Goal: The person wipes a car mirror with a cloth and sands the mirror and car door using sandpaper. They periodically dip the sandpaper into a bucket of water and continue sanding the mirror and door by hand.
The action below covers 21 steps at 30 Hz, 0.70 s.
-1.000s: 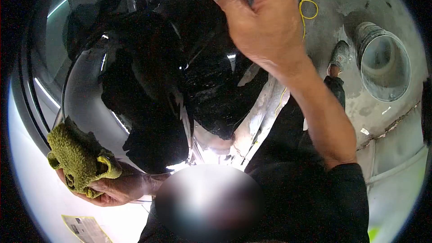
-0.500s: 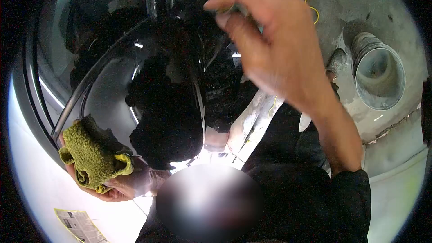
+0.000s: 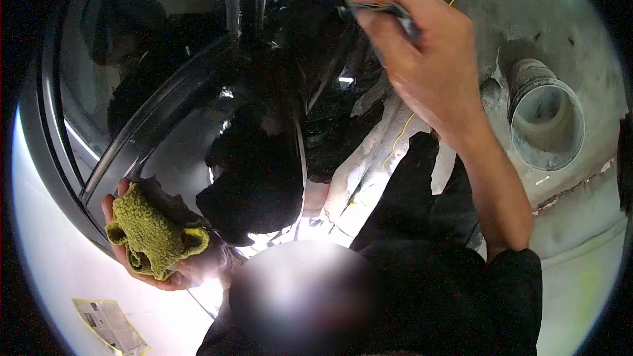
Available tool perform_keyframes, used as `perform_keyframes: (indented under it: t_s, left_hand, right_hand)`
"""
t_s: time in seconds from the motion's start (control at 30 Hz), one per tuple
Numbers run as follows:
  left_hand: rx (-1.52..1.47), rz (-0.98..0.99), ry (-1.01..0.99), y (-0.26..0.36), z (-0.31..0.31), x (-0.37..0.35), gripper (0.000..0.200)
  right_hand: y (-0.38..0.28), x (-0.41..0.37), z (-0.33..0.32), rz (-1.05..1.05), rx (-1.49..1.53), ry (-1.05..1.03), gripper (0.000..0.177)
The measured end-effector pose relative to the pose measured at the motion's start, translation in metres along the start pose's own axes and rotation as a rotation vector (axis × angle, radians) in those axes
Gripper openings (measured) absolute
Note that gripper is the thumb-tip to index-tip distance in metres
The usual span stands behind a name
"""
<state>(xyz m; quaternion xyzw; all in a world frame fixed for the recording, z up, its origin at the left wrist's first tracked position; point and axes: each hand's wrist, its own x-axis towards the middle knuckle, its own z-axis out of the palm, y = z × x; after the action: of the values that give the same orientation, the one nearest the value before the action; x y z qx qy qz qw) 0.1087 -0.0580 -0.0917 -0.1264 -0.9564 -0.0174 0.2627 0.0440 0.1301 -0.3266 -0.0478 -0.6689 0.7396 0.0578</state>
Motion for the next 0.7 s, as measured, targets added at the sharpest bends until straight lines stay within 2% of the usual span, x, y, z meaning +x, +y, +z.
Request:
perform_keyframes:
  t_s: [0.03, 0.17, 0.27, 0.4, 0.5, 0.6, 0.67, 0.7]
  left_hand:
    - [0.016, -0.007, 0.005, 0.001, 0.000, -0.001, 0.081]
    - [0.024, 0.007, 0.018, 0.007, 0.010, 0.006, 0.088]
    - [-0.001, 0.008, 0.026, 0.005, 0.011, 0.007, 0.091]
    - [0.019, 0.007, -0.025, 0.004, 0.015, 0.008, 0.095]
    - [0.101, 0.051, -0.040, 0.006, 0.016, 0.010, 0.096]
    - [0.024, 0.007, -0.033, -0.001, 0.011, 0.009, 0.096]
    - [-0.031, -0.124, 0.021, -0.002, 0.007, 0.006, 0.094]
    - [-0.041, -0.129, 0.014, -0.002, 0.007, 0.007, 0.094]
  right_hand:
    - [0.005, -0.003, -0.002, 0.056, 0.015, 0.017, 0.009]
    - [0.019, 0.010, -0.002, -0.231, 0.015, -0.095, 0.013]
    - [0.001, 0.035, -0.010, -0.244, -0.023, -0.238, 0.012]
    - [0.014, 0.029, -0.009, -0.259, -0.031, -0.243, 0.015]
    - [0.005, 0.053, -0.002, -0.460, -0.061, -0.244, 0.019]
    - [0.007, 0.046, -0.004, -0.331, 0.015, -0.277, 0.022]
    - [0.011, 0.049, -0.009, -0.276, 0.004, -0.353, 0.021]
    - [0.012, 0.052, -0.008, -0.313, 0.022, -0.359, 0.021]
